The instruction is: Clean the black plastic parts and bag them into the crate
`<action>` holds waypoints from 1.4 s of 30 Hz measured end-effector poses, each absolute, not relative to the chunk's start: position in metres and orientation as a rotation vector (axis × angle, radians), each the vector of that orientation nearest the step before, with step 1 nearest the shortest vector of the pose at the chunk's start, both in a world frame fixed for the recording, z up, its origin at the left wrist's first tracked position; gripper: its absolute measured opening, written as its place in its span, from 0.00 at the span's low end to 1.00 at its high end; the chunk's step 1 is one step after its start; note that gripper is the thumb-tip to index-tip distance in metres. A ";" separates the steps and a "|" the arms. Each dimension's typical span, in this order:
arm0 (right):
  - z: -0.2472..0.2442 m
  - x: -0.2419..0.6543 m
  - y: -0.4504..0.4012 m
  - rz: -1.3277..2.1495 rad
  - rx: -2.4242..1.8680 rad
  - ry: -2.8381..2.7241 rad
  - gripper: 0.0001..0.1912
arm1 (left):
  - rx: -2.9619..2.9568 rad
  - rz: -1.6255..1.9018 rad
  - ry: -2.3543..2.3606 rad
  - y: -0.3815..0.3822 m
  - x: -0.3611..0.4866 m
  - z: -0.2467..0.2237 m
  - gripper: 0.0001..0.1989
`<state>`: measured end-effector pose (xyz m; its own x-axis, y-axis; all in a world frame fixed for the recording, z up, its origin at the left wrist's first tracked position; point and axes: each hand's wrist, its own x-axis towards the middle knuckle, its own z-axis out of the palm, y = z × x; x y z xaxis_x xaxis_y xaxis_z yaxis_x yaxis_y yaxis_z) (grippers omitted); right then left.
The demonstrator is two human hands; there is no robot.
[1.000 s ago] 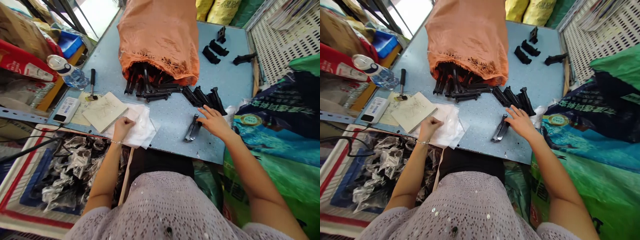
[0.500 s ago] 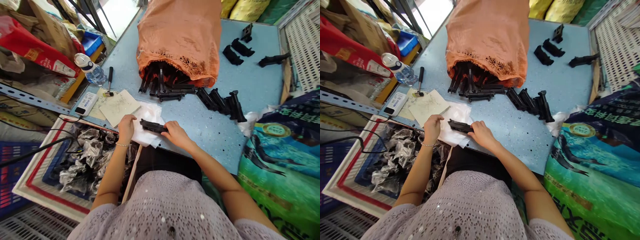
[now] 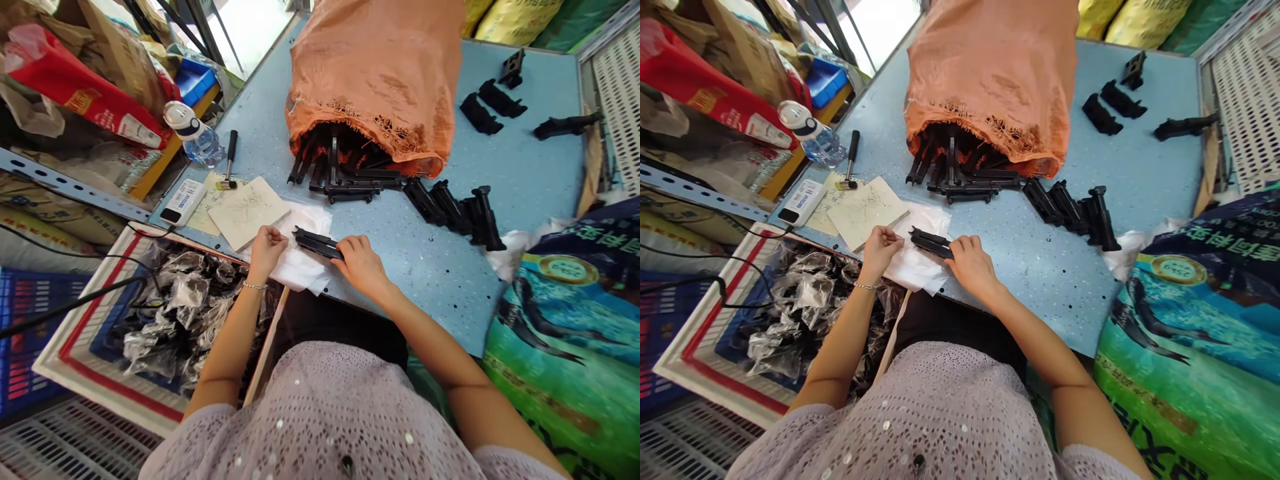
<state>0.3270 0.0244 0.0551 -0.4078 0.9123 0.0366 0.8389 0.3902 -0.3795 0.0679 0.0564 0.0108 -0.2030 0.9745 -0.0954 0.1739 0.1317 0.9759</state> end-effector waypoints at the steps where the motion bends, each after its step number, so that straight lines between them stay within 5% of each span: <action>1: 0.054 0.328 0.025 0.424 -1.567 -2.441 0.10 | 1.204 1.168 1.590 0.054 0.065 0.013 0.15; 6: 0.052 0.336 0.027 0.423 -1.552 -2.460 0.10 | 1.523 1.038 1.673 0.046 0.039 0.033 0.04; 14: 0.052 0.331 0.025 0.739 -1.479 -2.194 0.07 | 1.819 0.713 1.754 0.051 0.043 0.035 0.11; 24: 0.058 0.312 0.024 0.702 -1.498 -2.280 0.09 | 2.078 0.482 1.814 0.050 0.037 0.045 0.29; 28: 0.044 0.303 0.034 1.161 -1.542 -1.945 0.08 | 2.077 0.607 1.747 0.038 0.049 0.045 0.33; 33: 0.023 0.290 0.026 2.041 -1.152 -0.923 0.20 | 2.208 0.731 1.209 -0.003 0.095 0.051 0.34; 42: 0.064 0.297 -0.033 1.805 -0.972 -1.493 0.22 | 2.025 0.731 1.293 -0.042 0.094 0.089 0.28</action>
